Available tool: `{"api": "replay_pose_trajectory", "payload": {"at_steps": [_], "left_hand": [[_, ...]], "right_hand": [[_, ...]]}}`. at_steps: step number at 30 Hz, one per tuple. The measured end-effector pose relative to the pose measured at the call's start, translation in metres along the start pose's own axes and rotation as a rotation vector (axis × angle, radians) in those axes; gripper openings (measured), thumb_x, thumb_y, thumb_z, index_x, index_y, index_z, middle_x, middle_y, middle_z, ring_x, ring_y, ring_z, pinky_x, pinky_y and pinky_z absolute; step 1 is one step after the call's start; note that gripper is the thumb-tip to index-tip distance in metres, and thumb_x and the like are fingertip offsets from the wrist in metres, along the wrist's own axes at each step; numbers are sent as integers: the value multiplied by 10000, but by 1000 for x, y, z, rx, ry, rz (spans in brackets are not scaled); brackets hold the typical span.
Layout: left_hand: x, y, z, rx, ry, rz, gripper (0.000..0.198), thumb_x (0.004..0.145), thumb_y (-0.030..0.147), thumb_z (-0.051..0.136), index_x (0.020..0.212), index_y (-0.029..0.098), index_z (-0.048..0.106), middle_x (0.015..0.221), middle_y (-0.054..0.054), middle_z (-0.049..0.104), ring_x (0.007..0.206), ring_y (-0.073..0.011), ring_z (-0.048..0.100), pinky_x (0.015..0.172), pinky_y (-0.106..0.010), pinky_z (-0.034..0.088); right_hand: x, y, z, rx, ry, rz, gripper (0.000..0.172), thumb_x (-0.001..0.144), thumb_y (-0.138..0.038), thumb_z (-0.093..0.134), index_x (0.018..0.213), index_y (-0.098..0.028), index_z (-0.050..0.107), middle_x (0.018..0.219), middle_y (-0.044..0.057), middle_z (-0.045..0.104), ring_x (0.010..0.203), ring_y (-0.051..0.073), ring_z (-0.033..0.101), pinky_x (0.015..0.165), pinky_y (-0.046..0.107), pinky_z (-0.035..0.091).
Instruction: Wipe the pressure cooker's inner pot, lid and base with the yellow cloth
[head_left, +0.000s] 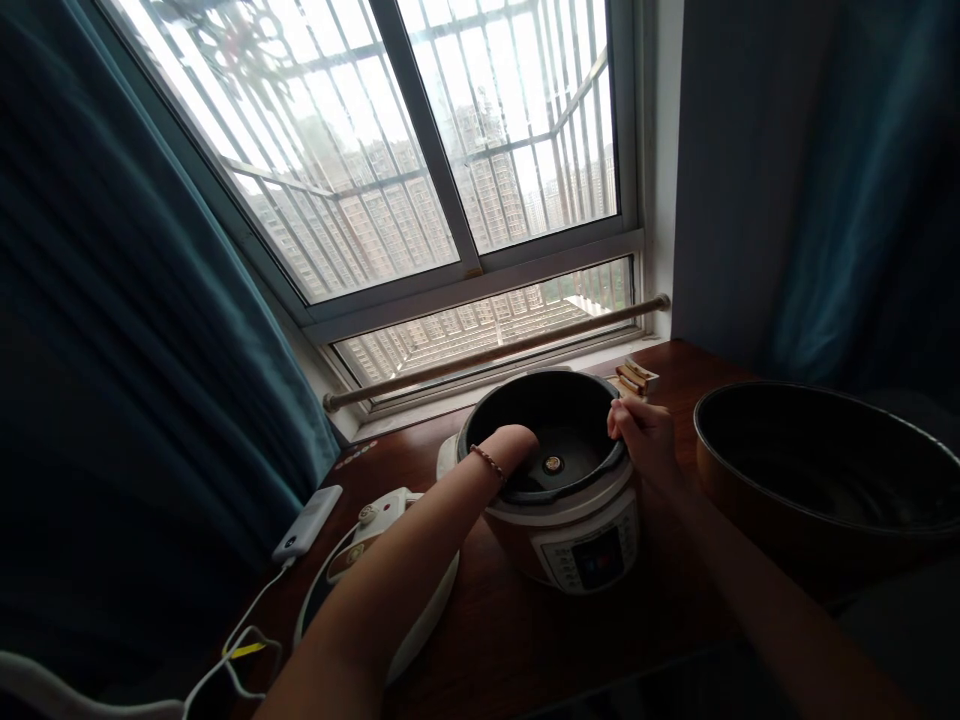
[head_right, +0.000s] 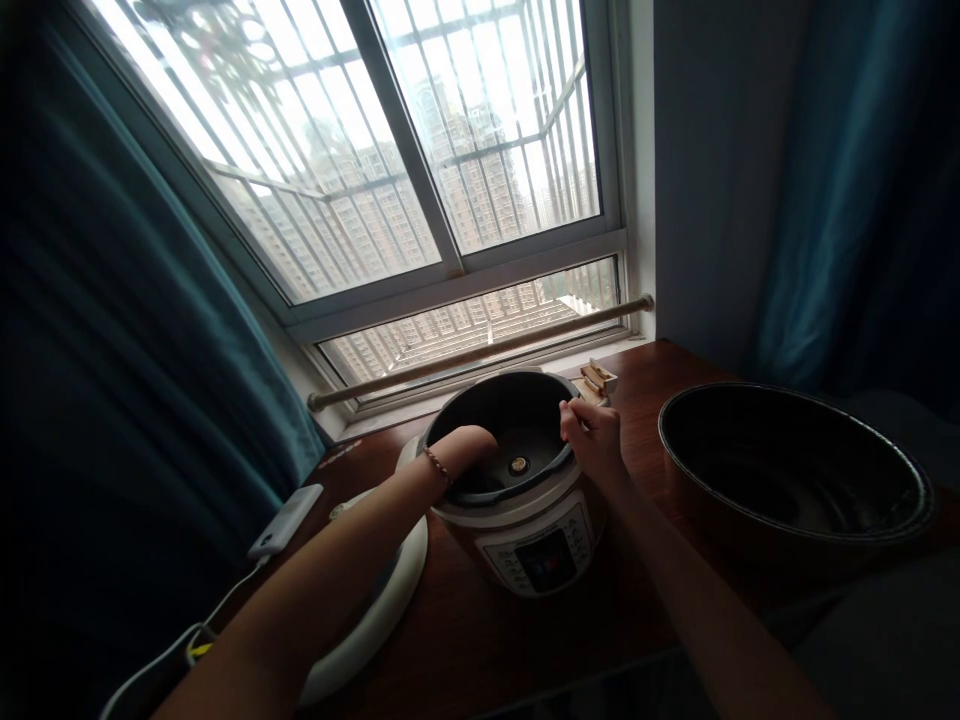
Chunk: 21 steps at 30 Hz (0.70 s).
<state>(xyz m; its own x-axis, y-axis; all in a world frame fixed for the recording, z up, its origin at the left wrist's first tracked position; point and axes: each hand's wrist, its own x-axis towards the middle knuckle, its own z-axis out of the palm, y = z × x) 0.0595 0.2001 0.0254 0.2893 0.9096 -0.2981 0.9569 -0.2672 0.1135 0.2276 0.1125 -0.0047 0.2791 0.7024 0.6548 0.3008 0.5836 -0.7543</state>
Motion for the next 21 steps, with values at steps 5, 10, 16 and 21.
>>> {"api": "replay_pose_trajectory", "payload": {"at_steps": [5, 10, 16, 21], "left_hand": [[-2, 1, -14, 194, 165, -206, 194, 708, 130, 593, 867, 106, 701, 971, -222, 648, 1015, -409, 553, 791, -521, 433], [-14, -8, -31, 217, 366, -196, 281, 800, 210, 503, 1028, 115, 636, 1091, -197, 610, 1061, -312, 547, 848, -389, 430], [-40, -25, -30, 169, 349, -272, 337, 664, 352, 638, 910, 124, 671, 926, -173, 668, 850, -290, 632, 682, -333, 477], [-68, -32, -24, 139, 345, -241, 254, 716, 288, 506, 840, 172, 694, 880, -140, 682, 800, -268, 630, 646, -318, 458]], "right_hand": [[0, 0, -1, 4, -2, -14, 404, 862, -326, 446, 484, -184, 472, 467, -18, 491, 458, 94, 455, 510, 236, 349], [1, 1, -1, -18, -3, -24, 399, 862, -324, 441, 490, -183, 474, 465, -19, 491, 454, 93, 454, 511, 234, 349], [1, 1, 0, -31, 5, -16, 407, 863, -348, 431, 493, -187, 484, 452, -21, 491, 441, 96, 457, 507, 234, 357], [0, 0, -1, -37, 4, -32, 403, 863, -338, 430, 492, -188, 476, 455, -22, 482, 449, 97, 452, 508, 235, 349]]}}
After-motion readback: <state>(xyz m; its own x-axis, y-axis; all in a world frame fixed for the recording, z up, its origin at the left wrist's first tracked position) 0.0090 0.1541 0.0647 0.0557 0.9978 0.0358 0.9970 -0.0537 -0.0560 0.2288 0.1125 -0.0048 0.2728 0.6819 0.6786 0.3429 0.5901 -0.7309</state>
